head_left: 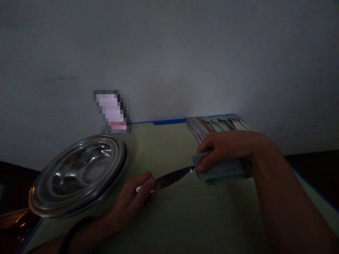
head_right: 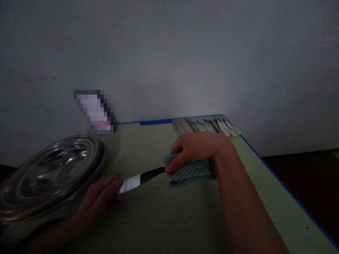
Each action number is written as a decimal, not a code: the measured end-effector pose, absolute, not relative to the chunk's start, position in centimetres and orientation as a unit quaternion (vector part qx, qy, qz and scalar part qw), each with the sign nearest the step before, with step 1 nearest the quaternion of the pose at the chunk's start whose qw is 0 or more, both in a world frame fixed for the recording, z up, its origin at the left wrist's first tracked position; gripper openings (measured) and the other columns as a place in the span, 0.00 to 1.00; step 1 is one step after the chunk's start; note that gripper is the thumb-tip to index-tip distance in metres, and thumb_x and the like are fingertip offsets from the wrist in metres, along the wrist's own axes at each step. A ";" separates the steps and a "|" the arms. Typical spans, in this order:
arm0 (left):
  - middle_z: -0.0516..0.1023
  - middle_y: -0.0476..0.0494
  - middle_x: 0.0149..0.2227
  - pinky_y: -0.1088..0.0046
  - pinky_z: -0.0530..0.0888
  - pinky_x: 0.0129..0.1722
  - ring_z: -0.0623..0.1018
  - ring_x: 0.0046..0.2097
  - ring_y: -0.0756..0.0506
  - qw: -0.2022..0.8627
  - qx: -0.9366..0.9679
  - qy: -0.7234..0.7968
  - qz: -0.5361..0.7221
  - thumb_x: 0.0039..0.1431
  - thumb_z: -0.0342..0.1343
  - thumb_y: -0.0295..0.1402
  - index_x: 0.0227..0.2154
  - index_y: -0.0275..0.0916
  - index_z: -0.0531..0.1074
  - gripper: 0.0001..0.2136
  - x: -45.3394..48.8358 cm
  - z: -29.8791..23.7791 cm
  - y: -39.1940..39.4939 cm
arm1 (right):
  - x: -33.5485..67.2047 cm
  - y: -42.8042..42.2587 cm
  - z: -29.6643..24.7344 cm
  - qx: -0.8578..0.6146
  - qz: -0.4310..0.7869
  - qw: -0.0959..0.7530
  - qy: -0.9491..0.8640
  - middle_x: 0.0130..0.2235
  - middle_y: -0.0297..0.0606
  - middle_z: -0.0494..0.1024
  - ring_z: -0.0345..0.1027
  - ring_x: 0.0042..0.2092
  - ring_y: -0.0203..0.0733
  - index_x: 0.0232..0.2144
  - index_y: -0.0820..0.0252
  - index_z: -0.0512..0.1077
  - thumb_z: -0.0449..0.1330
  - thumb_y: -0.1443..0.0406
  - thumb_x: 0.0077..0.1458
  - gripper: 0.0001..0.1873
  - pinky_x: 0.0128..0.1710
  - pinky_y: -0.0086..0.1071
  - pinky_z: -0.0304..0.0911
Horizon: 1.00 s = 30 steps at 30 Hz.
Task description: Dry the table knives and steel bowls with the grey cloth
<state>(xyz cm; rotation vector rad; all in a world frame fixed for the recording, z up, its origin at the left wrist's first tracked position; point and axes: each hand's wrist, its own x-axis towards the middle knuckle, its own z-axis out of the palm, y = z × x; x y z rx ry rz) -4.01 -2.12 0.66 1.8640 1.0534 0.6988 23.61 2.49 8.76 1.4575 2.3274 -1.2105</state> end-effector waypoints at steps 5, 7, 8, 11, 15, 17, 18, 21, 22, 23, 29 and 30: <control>0.61 0.55 0.18 0.80 0.60 0.19 0.62 0.20 0.52 0.440 0.781 0.385 0.219 0.63 0.41 0.36 0.22 0.40 0.61 0.14 -3.7 0.5 -2.2 | 20.1 2.7 8.4 0.419 -0.394 0.094 0.812 0.27 0.32 0.76 0.65 0.28 0.34 0.33 0.57 0.78 0.56 0.44 0.46 0.26 0.24 0.27 0.53; 0.61 0.55 0.20 0.80 0.60 0.20 0.63 0.22 0.52 0.437 0.797 0.371 0.192 0.62 0.42 0.37 0.24 0.40 0.64 0.13 -3.7 0.6 -2.2 | 18.3 2.7 8.1 0.391 -0.403 0.113 0.819 0.28 0.32 0.76 0.67 0.29 0.35 0.35 0.56 0.78 0.57 0.46 0.46 0.24 0.26 0.27 0.55; 0.61 0.55 0.20 0.80 0.61 0.21 0.63 0.22 0.52 0.438 0.801 0.366 0.181 0.62 0.43 0.37 0.25 0.39 0.64 0.13 -3.7 0.6 -2.1 | 17.6 2.7 8.0 0.385 -0.407 0.124 0.819 0.29 0.32 0.77 0.67 0.29 0.35 0.36 0.56 0.77 0.56 0.46 0.47 0.25 0.26 0.27 0.55; 0.61 0.55 0.19 0.80 0.59 0.20 0.62 0.21 0.53 0.454 0.787 0.379 0.179 0.62 0.42 0.39 0.23 0.39 0.63 0.15 -3.7 0.8 -2.0 | 16.9 2.8 7.7 0.377 -0.415 0.128 0.818 0.30 0.33 0.77 0.67 0.30 0.36 0.37 0.57 0.77 0.56 0.45 0.47 0.26 0.27 0.27 0.56; 0.59 0.55 0.17 0.80 0.57 0.18 0.60 0.20 0.53 0.468 0.729 0.445 0.226 0.61 0.43 0.42 0.19 0.39 0.61 0.18 -3.6 0.9 -1.8 | 19.2 3.3 7.5 0.394 -0.433 0.094 0.805 0.30 0.31 0.77 0.67 0.31 0.35 0.37 0.55 0.77 0.57 0.45 0.46 0.25 0.28 0.26 0.57; 0.59 0.56 0.16 0.80 0.57 0.17 0.60 0.19 0.53 0.491 0.692 0.471 0.244 0.60 0.45 0.43 0.19 0.39 0.62 0.18 -3.6 0.9 -1.7 | 21.1 3.4 7.5 0.413 -0.451 0.075 0.788 0.31 0.31 0.78 0.68 0.31 0.34 0.36 0.55 0.77 0.57 0.45 0.47 0.24 0.29 0.25 0.57; 0.59 0.56 0.16 0.80 0.57 0.16 0.60 0.19 0.53 0.505 0.673 0.479 0.249 0.60 0.45 0.44 0.19 0.39 0.62 0.18 -3.6 0.8 -1.7 | 22.1 3.4 7.5 0.428 -0.457 0.066 0.777 0.32 0.31 0.79 0.68 0.32 0.35 0.36 0.55 0.77 0.58 0.46 0.47 0.24 0.29 0.26 0.58; 0.58 0.56 0.15 0.80 0.55 0.15 0.59 0.18 0.53 0.537 0.632 0.490 0.269 0.57 0.47 0.45 0.17 0.39 0.61 0.19 -3.6 0.8 -1.7 | 24.9 2.9 7.5 0.486 -0.464 0.047 0.739 0.34 0.33 0.80 0.70 0.33 0.38 0.34 0.57 0.77 0.59 0.46 0.45 0.24 0.31 0.27 0.60; 0.58 0.56 0.15 0.80 0.55 0.15 0.59 0.18 0.53 0.540 0.627 0.490 0.275 0.57 0.48 0.46 0.17 0.39 0.61 0.19 -3.6 0.8 -1.8 | 25.7 2.7 7.5 0.502 -0.470 0.032 0.725 0.34 0.34 0.80 0.70 0.33 0.38 0.35 0.57 0.77 0.59 0.46 0.45 0.23 0.31 0.27 0.61; 0.58 0.56 0.15 0.80 0.55 0.15 0.59 0.18 0.53 0.540 0.627 0.488 0.277 0.56 0.48 0.46 0.17 0.39 0.60 0.19 -3.6 0.8 -1.9 | 26.3 2.5 7.5 0.515 -0.476 0.017 0.713 0.34 0.34 0.80 0.71 0.32 0.38 0.35 0.57 0.77 0.59 0.47 0.46 0.23 0.31 0.28 0.61; 0.60 0.54 0.17 0.79 0.57 0.16 0.61 0.20 0.53 0.491 0.691 0.468 0.250 0.60 0.45 0.45 0.19 0.39 0.63 0.18 -3.5 0.7 -2.1 | 27.3 2.1 7.8 0.539 -0.457 0.002 0.707 0.35 0.36 0.80 0.71 0.34 0.39 0.36 0.58 0.77 0.59 0.47 0.46 0.24 0.33 0.30 0.62; 0.61 0.54 0.18 0.80 0.58 0.16 0.61 0.20 0.53 0.477 0.704 0.466 0.243 0.60 0.45 0.44 0.20 0.39 0.63 0.18 -3.4 0.7 -2.0 | 27.1 2.2 7.9 0.543 -0.442 0.015 0.713 0.35 0.35 0.80 0.70 0.33 0.40 0.36 0.58 0.77 0.59 0.46 0.45 0.25 0.32 0.30 0.61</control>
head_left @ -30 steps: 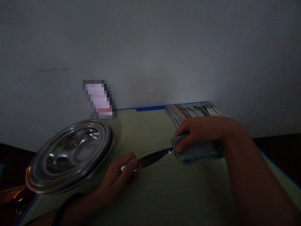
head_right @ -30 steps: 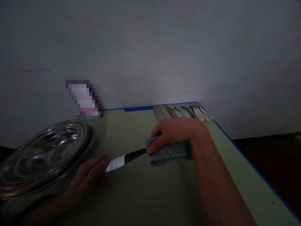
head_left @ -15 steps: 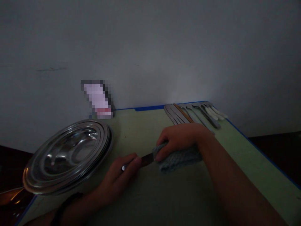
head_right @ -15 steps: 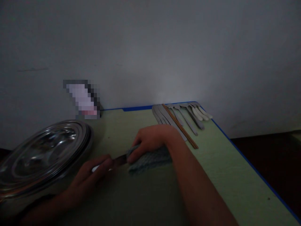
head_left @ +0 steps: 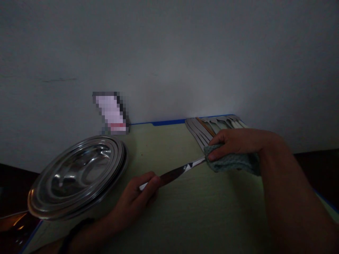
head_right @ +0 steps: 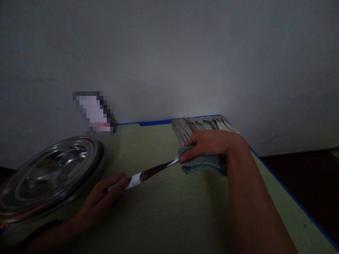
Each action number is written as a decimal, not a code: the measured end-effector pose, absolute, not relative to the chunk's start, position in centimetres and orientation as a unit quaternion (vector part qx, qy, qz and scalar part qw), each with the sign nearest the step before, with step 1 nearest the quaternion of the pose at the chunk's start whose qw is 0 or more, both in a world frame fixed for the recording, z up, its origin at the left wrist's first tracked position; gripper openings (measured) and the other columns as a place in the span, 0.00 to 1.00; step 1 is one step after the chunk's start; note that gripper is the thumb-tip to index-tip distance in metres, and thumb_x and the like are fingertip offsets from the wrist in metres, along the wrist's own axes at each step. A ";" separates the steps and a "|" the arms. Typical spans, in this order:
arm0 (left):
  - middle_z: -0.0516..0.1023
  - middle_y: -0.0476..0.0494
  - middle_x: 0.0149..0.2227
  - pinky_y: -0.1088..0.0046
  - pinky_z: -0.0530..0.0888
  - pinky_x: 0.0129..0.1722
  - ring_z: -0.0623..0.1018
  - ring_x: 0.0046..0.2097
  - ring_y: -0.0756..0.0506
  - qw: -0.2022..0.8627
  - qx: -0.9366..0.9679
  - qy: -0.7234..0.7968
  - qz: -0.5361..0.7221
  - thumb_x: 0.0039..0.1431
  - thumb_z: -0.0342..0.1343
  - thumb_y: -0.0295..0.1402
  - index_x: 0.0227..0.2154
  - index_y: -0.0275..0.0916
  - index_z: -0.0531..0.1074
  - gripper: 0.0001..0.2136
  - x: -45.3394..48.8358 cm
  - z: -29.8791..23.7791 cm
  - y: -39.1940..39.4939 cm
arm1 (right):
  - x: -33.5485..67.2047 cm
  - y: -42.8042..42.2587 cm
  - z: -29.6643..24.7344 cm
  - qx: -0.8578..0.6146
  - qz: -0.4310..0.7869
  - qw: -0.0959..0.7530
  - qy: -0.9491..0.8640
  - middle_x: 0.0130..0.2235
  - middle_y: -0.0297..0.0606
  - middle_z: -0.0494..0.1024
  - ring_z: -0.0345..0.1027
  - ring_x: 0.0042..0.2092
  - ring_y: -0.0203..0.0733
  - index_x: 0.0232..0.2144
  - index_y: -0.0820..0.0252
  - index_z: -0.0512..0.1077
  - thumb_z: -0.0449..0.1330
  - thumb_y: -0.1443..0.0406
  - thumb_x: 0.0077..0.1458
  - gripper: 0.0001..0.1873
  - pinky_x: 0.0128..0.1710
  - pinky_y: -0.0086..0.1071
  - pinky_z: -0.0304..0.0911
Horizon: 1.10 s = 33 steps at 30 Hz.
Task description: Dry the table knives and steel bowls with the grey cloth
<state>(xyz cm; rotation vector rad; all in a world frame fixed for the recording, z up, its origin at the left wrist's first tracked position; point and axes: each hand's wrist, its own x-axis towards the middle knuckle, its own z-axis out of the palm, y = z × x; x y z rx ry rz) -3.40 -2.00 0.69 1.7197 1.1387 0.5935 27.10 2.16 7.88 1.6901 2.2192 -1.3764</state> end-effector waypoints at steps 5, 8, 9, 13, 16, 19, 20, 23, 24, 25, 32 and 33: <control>0.60 0.55 0.18 0.80 0.59 0.18 0.62 0.20 0.53 0.434 0.748 0.454 0.215 0.62 0.43 0.42 0.19 0.39 0.61 0.18 -3.2 0.6 -1.6 | 25.2 2.0 9.3 0.555 -0.358 0.060 0.748 0.30 0.33 0.79 0.69 0.30 0.38 0.32 0.54 0.78 0.59 0.43 0.42 0.25 0.26 0.29 0.56; 0.59 0.55 0.18 0.79 0.59 0.18 0.61 0.20 0.52 0.432 0.752 0.453 0.205 0.62 0.42 0.43 0.19 0.40 0.60 0.18 -3.1 0.6 -1.5 | 23.3 1.7 10.0 0.543 -0.320 0.079 0.773 0.27 0.33 0.77 0.68 0.27 0.37 0.30 0.55 0.78 0.58 0.43 0.42 0.25 0.23 0.29 0.53; 0.59 0.55 0.18 0.79 0.58 0.18 0.61 0.20 0.52 0.432 0.753 0.454 0.201 0.62 0.41 0.43 0.19 0.40 0.60 0.18 -3.1 0.6 -1.5 | 22.4 1.6 10.1 0.537 -0.317 0.085 0.777 0.27 0.33 0.77 0.67 0.27 0.37 0.30 0.55 0.79 0.57 0.43 0.43 0.25 0.23 0.29 0.53; 0.57 0.56 0.18 0.79 0.56 0.18 0.60 0.20 0.53 0.428 0.770 0.442 0.168 0.61 0.41 0.43 0.20 0.40 0.60 0.17 -3.0 0.5 -1.6 | 18.6 1.7 9.3 0.488 -0.315 0.118 0.805 0.28 0.35 0.78 0.66 0.27 0.38 0.34 0.54 0.78 0.57 0.45 0.44 0.24 0.24 0.29 0.53; 0.57 0.56 0.18 0.79 0.57 0.18 0.61 0.21 0.52 0.427 0.781 0.431 0.148 0.61 0.42 0.42 0.20 0.39 0.61 0.17 -3.1 0.5 -1.7 | 16.8 2.1 8.2 0.451 -0.335 0.146 0.814 0.30 0.37 0.78 0.67 0.29 0.39 0.36 0.54 0.78 0.56 0.44 0.44 0.26 0.25 0.29 0.54; 0.59 0.55 0.18 0.79 0.58 0.19 0.61 0.21 0.52 0.434 0.781 0.423 0.151 0.62 0.42 0.42 0.22 0.39 0.62 0.17 -3.2 0.6 -1.7 | 17.1 2.6 7.6 0.415 -0.368 0.132 0.821 0.30 0.36 0.78 0.67 0.30 0.38 0.36 0.55 0.78 0.54 0.42 0.45 0.28 0.26 0.29 0.54; 0.59 0.55 0.19 0.79 0.58 0.19 0.62 0.21 0.52 0.440 0.777 0.423 0.153 0.62 0.41 0.42 0.22 0.39 0.63 0.17 -3.2 0.6 -1.7 | 17.7 2.8 7.5 0.414 -0.376 0.124 0.820 0.29 0.35 0.78 0.67 0.30 0.38 0.36 0.55 0.78 0.54 0.42 0.44 0.29 0.26 0.29 0.55; 0.60 0.55 0.20 0.79 0.60 0.20 0.63 0.22 0.52 0.460 0.757 0.437 0.157 0.63 0.41 0.43 0.24 0.39 0.63 0.17 -3.2 0.8 -1.5 | 20.4 3.0 7.7 0.458 -0.369 0.109 0.801 0.29 0.34 0.77 0.68 0.31 0.39 0.34 0.55 0.78 0.56 0.41 0.42 0.29 0.26 0.29 0.54; 0.61 0.55 0.20 0.79 0.61 0.21 0.63 0.23 0.52 0.465 0.752 0.440 0.157 0.63 0.41 0.43 0.24 0.39 0.63 0.17 -3.1 0.8 -1.5 | 21.4 3.0 7.9 0.487 -0.356 0.105 0.790 0.29 0.34 0.77 0.68 0.30 0.39 0.33 0.55 0.78 0.56 0.40 0.42 0.29 0.26 0.29 0.54; 0.61 0.55 0.21 0.79 0.62 0.21 0.64 0.23 0.52 0.472 0.747 0.441 0.156 0.63 0.41 0.43 0.24 0.39 0.64 0.17 -3.1 0.8 -1.4 | 22.3 2.9 8.0 0.508 -0.355 0.100 0.778 0.30 0.34 0.78 0.69 0.32 0.40 0.33 0.54 0.78 0.56 0.40 0.42 0.28 0.27 0.30 0.55; 0.66 0.54 0.19 0.80 0.62 0.19 0.65 0.20 0.53 0.514 0.712 0.434 0.200 0.62 0.43 0.43 0.25 0.37 0.66 0.17 -2.9 0.7 -1.5 | 25.3 2.2 8.5 0.553 -0.369 0.074 0.744 0.35 0.32 0.79 0.71 0.37 0.44 0.35 0.52 0.77 0.58 0.43 0.42 0.26 0.33 0.32 0.58; 0.69 0.52 0.19 0.80 0.62 0.19 0.66 0.20 0.53 0.529 0.698 0.437 0.203 0.62 0.43 0.42 0.28 0.37 0.67 0.16 -2.8 0.9 -1.5 | 25.0 2.3 8.6 0.552 -0.361 0.075 0.748 0.35 0.33 0.79 0.71 0.37 0.44 0.35 0.53 0.77 0.58 0.43 0.42 0.26 0.33 0.32 0.58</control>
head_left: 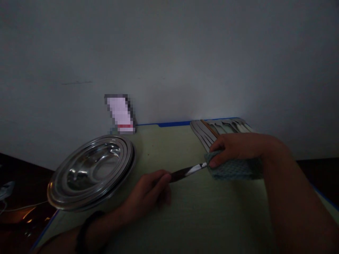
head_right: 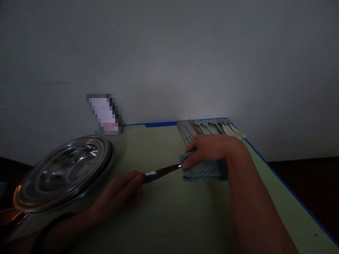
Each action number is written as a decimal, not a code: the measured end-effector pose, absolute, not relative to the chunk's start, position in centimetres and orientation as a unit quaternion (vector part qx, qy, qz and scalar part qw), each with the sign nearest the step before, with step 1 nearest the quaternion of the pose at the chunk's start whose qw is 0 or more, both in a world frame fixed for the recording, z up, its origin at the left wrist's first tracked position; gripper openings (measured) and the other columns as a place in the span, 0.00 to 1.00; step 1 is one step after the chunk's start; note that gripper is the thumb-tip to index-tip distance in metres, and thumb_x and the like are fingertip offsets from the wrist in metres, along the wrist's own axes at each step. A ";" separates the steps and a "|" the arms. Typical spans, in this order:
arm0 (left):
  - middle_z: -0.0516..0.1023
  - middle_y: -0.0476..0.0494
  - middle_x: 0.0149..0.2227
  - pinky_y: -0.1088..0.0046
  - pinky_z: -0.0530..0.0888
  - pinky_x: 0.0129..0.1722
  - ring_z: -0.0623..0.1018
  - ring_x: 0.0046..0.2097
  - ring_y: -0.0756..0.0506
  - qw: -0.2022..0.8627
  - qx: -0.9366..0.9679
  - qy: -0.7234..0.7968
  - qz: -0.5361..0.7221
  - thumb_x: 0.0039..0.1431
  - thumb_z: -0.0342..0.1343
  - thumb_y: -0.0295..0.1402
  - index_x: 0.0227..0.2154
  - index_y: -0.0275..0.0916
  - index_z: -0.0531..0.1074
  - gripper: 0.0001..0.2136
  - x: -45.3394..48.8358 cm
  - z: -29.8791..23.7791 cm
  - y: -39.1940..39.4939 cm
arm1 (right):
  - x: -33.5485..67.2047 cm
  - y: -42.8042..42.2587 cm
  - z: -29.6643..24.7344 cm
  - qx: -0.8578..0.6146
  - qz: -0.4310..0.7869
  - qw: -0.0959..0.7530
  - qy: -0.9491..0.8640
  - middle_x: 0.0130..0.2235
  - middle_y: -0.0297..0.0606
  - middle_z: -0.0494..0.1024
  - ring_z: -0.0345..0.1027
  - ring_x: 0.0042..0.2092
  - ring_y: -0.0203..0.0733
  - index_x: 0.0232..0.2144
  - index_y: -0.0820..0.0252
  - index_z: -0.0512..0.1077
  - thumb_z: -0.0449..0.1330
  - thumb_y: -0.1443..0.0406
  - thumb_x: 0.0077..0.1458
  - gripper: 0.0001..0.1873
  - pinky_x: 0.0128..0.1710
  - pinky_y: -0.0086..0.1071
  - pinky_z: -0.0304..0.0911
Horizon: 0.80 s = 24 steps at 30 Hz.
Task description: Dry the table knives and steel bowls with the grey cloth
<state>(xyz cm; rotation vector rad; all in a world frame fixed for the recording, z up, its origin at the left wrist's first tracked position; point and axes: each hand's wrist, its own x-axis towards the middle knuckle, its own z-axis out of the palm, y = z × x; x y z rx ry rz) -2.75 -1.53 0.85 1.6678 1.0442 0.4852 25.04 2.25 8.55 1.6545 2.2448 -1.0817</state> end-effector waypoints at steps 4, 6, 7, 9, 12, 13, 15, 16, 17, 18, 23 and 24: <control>0.76 0.47 0.25 0.80 0.62 0.16 0.68 0.19 0.52 0.557 0.657 0.460 0.218 0.61 0.45 0.41 0.41 0.35 0.71 0.16 -2.4 1.3 -1.7 | 22.4 2.4 8.6 0.548 -0.312 0.098 0.769 0.36 0.36 0.79 0.71 0.36 0.45 0.35 0.53 0.78 0.60 0.45 0.40 0.24 0.31 0.32 0.58; 0.77 0.47 0.25 0.80 0.62 0.17 0.68 0.20 0.53 0.546 0.667 0.458 0.216 0.60 0.45 0.40 0.43 0.35 0.72 0.16 -2.3 1.4 -1.7 | 20.4 2.3 8.4 0.534 -0.306 0.117 0.779 0.35 0.37 0.79 0.70 0.35 0.45 0.35 0.53 0.78 0.60 0.48 0.40 0.22 0.29 0.32 0.57; 0.78 0.47 0.25 0.80 0.63 0.17 0.68 0.20 0.53 0.542 0.676 0.452 0.212 0.60 0.45 0.39 0.43 0.35 0.72 0.16 -2.3 1.4 -1.8 | 19.4 2.3 8.3 0.521 -0.304 0.125 0.787 0.34 0.37 0.79 0.70 0.34 0.45 0.35 0.53 0.78 0.60 0.48 0.41 0.22 0.27 0.32 0.56; 0.78 0.47 0.24 0.80 0.64 0.19 0.69 0.20 0.52 0.533 0.694 0.439 0.203 0.61 0.45 0.39 0.41 0.36 0.73 0.16 -2.4 1.2 -1.9 | 17.7 2.1 8.0 0.497 -0.300 0.140 0.802 0.34 0.39 0.79 0.70 0.33 0.45 0.35 0.54 0.78 0.59 0.47 0.41 0.23 0.26 0.31 0.56; 0.78 0.47 0.23 0.80 0.66 0.21 0.71 0.21 0.52 0.529 0.708 0.422 0.202 0.61 0.45 0.38 0.40 0.36 0.74 0.16 -2.4 1.1 -2.1 | 16.8 2.1 7.6 0.483 -0.299 0.148 0.810 0.32 0.40 0.79 0.69 0.30 0.43 0.35 0.55 0.79 0.59 0.46 0.41 0.25 0.25 0.31 0.55; 0.78 0.48 0.23 0.80 0.66 0.21 0.71 0.21 0.52 0.528 0.711 0.416 0.205 0.61 0.44 0.38 0.41 0.36 0.73 0.16 -2.5 1.0 -2.2 | 17.0 2.2 7.6 0.480 -0.301 0.144 0.811 0.30 0.39 0.78 0.68 0.29 0.42 0.34 0.55 0.79 0.58 0.45 0.41 0.25 0.25 0.31 0.55; 0.77 0.48 0.23 0.80 0.66 0.20 0.71 0.21 0.52 0.527 0.714 0.406 0.219 0.62 0.44 0.37 0.44 0.35 0.72 0.16 -2.6 1.0 -2.1 | 18.0 2.4 7.8 0.480 -0.308 0.130 0.811 0.27 0.37 0.77 0.67 0.28 0.40 0.33 0.56 0.79 0.58 0.44 0.42 0.25 0.24 0.30 0.54; 0.77 0.48 0.23 0.80 0.66 0.20 0.70 0.21 0.52 0.525 0.713 0.405 0.229 0.62 0.44 0.37 0.45 0.35 0.71 0.16 -2.6 1.0 -2.0 | 18.8 2.4 8.0 0.486 -0.312 0.123 0.807 0.27 0.36 0.77 0.67 0.28 0.40 0.32 0.56 0.79 0.58 0.44 0.42 0.25 0.24 0.30 0.54; 0.76 0.48 0.23 0.80 0.66 0.20 0.70 0.21 0.52 0.523 0.712 0.405 0.238 0.62 0.44 0.37 0.46 0.35 0.71 0.17 -2.6 1.0 -2.0 | 19.6 2.4 8.3 0.492 -0.320 0.116 0.802 0.27 0.35 0.77 0.68 0.28 0.40 0.32 0.56 0.79 0.58 0.44 0.43 0.25 0.24 0.30 0.54; 0.76 0.48 0.23 0.79 0.66 0.20 0.70 0.21 0.52 0.520 0.710 0.406 0.245 0.62 0.44 0.37 0.46 0.34 0.71 0.17 -2.7 1.0 -1.9 | 20.5 2.4 8.6 0.500 -0.328 0.107 0.794 0.27 0.35 0.78 0.68 0.28 0.40 0.31 0.55 0.79 0.58 0.44 0.43 0.25 0.24 0.29 0.54; 0.76 0.47 0.23 0.79 0.67 0.21 0.70 0.22 0.51 0.510 0.703 0.411 0.276 0.62 0.44 0.36 0.45 0.33 0.71 0.16 -2.8 1.0 -1.8 | 25.1 1.8 9.6 0.544 -0.374 0.065 0.748 0.30 0.32 0.79 0.71 0.32 0.41 0.31 0.54 0.78 0.58 0.45 0.44 0.22 0.28 0.29 0.59; 0.76 0.47 0.23 0.79 0.67 0.21 0.70 0.22 0.51 0.507 0.702 0.412 0.282 0.62 0.44 0.35 0.45 0.33 0.71 0.16 -2.9 1.0 -1.8 | 25.9 1.6 9.6 0.551 -0.380 0.053 0.741 0.30 0.32 0.79 0.71 0.32 0.41 0.32 0.54 0.78 0.58 0.46 0.45 0.21 0.30 0.29 0.60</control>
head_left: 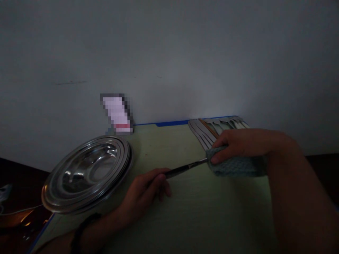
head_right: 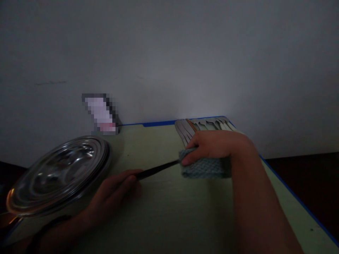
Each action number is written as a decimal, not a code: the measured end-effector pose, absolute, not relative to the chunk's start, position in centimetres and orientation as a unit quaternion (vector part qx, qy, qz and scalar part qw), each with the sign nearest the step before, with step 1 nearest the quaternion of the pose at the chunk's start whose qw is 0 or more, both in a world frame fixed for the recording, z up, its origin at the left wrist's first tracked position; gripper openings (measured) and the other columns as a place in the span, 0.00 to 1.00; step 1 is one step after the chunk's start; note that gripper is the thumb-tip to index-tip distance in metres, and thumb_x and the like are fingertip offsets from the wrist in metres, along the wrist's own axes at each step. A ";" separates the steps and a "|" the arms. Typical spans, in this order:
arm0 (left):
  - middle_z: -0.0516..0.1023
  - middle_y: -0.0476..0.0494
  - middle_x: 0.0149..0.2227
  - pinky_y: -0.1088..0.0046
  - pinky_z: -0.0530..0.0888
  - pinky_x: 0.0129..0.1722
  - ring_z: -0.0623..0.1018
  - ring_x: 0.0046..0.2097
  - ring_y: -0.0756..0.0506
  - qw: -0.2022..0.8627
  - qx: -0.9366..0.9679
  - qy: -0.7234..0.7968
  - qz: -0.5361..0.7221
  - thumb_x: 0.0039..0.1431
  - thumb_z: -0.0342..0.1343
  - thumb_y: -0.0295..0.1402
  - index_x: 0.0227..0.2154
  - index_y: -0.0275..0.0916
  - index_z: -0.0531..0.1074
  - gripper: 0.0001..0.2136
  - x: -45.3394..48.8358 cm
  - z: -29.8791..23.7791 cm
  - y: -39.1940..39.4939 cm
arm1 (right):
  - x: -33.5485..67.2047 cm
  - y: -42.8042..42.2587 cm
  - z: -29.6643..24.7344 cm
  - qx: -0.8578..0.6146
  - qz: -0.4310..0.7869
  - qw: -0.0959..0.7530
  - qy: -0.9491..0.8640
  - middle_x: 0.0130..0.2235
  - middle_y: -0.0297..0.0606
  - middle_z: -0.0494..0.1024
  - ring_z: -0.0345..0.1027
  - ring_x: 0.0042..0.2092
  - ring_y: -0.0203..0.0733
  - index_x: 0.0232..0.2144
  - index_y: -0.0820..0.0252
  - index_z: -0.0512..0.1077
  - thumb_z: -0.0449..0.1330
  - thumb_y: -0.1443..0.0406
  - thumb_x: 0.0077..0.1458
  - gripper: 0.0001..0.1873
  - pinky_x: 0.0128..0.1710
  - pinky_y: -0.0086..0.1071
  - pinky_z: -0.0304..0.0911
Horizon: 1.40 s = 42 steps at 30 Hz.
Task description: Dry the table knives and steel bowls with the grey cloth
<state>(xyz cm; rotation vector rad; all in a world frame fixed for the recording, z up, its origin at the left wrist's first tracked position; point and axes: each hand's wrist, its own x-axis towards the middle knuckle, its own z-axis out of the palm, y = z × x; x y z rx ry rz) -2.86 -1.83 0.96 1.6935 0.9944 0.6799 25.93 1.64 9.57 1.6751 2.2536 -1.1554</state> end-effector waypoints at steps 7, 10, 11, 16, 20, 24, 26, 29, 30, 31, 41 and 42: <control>0.71 0.50 0.24 0.79 0.62 0.19 0.65 0.22 0.52 0.483 0.697 0.460 0.262 0.61 0.46 0.39 0.43 0.35 0.73 0.16 -2.8 0.6 -1.7 | 28.3 1.3 9.1 0.582 -0.384 0.017 0.717 0.34 0.31 0.80 0.72 0.35 0.43 0.35 0.52 0.78 0.55 0.48 0.49 0.20 0.35 0.32 0.62; 0.66 0.52 0.22 0.78 0.61 0.20 0.65 0.23 0.51 0.470 0.678 0.503 0.257 0.60 0.47 0.43 0.42 0.35 0.73 0.18 -2.8 0.7 -1.4 | 27.3 1.6 9.1 0.581 -0.358 0.025 0.731 0.32 0.33 0.79 0.71 0.33 0.42 0.33 0.55 0.78 0.54 0.45 0.48 0.24 0.32 0.31 0.61; 0.64 0.52 0.21 0.78 0.61 0.20 0.64 0.23 0.51 0.479 0.665 0.510 0.260 0.60 0.47 0.44 0.43 0.35 0.74 0.19 -2.8 0.8 -1.3 | 26.8 1.8 9.1 0.577 -0.352 0.028 0.736 0.31 0.34 0.79 0.71 0.32 0.41 0.32 0.56 0.78 0.53 0.44 0.49 0.25 0.30 0.31 0.61; 0.59 0.55 0.19 0.78 0.57 0.19 0.61 0.22 0.52 0.531 0.598 0.526 0.290 0.58 0.50 0.46 0.43 0.37 0.75 0.20 -2.6 1.2 -1.1 | 25.0 2.0 9.2 0.547 -0.336 0.039 0.766 0.29 0.35 0.77 0.69 0.29 0.38 0.29 0.58 0.77 0.52 0.44 0.50 0.27 0.26 0.29 0.57; 0.60 0.56 0.18 0.79 0.55 0.19 0.60 0.20 0.52 0.552 0.582 0.522 0.289 0.55 0.54 0.44 0.45 0.37 0.74 0.19 -2.4 1.6 -1.2 | 24.0 1.8 9.6 0.545 -0.326 0.056 0.770 0.28 0.33 0.77 0.69 0.28 0.37 0.28 0.57 0.76 0.53 0.44 0.48 0.25 0.25 0.28 0.56; 0.62 0.55 0.17 0.79 0.55 0.18 0.60 0.19 0.52 0.553 0.570 0.527 0.303 0.53 0.55 0.41 0.42 0.37 0.76 0.17 -2.2 1.9 -1.2 | 22.7 1.8 9.9 0.550 -0.296 0.072 0.778 0.28 0.35 0.78 0.69 0.28 0.38 0.28 0.58 0.76 0.54 0.45 0.48 0.25 0.24 0.28 0.55; 0.63 0.55 0.16 0.79 0.56 0.17 0.61 0.19 0.52 0.546 0.568 0.530 0.314 0.52 0.57 0.41 0.41 0.37 0.77 0.16 -2.1 2.0 -1.3 | 21.6 1.8 9.8 0.548 -0.274 0.080 0.786 0.29 0.37 0.78 0.68 0.28 0.38 0.29 0.59 0.77 0.53 0.45 0.49 0.26 0.23 0.29 0.54; 0.69 0.53 0.18 0.80 0.59 0.17 0.65 0.19 0.52 0.568 0.560 0.516 0.313 0.48 0.60 0.39 0.39 0.38 0.77 0.16 -2.0 2.0 -1.4 | 19.2 1.8 9.4 0.530 -0.259 0.093 0.802 0.33 0.41 0.78 0.68 0.29 0.39 0.34 0.61 0.77 0.52 0.46 0.50 0.27 0.23 0.29 0.54; 0.72 0.51 0.19 0.79 0.61 0.17 0.66 0.19 0.52 0.580 0.554 0.510 0.312 0.47 0.60 0.39 0.39 0.38 0.77 0.16 -2.0 2.0 -1.5 | 18.3 1.8 9.1 0.516 -0.257 0.096 0.812 0.34 0.42 0.79 0.68 0.29 0.39 0.35 0.61 0.77 0.52 0.47 0.51 0.26 0.23 0.29 0.53; 0.73 0.50 0.20 0.79 0.62 0.17 0.67 0.19 0.52 0.591 0.547 0.504 0.312 0.46 0.61 0.39 0.38 0.38 0.77 0.16 -2.0 2.0 -1.6 | 17.6 1.9 8.9 0.498 -0.263 0.101 0.820 0.35 0.43 0.79 0.68 0.30 0.40 0.37 0.62 0.76 0.52 0.47 0.51 0.26 0.23 0.29 0.53; 0.77 0.47 0.25 0.81 0.67 0.18 0.71 0.22 0.52 0.624 0.495 0.493 0.349 0.50 0.61 0.38 0.40 0.35 0.75 0.15 -2.4 1.3 -1.2 | 22.0 2.5 8.6 0.493 -0.349 0.075 0.793 0.30 0.35 0.78 0.69 0.30 0.38 0.33 0.58 0.77 0.53 0.46 0.50 0.25 0.26 0.28 0.56; 0.77 0.47 0.25 0.82 0.67 0.17 0.71 0.22 0.52 0.623 0.495 0.492 0.353 0.50 0.61 0.38 0.39 0.35 0.75 0.15 -2.4 1.3 -1.1 | 23.1 2.5 8.7 0.503 -0.355 0.066 0.785 0.30 0.35 0.78 0.70 0.31 0.38 0.33 0.58 0.77 0.53 0.46 0.50 0.24 0.27 0.28 0.57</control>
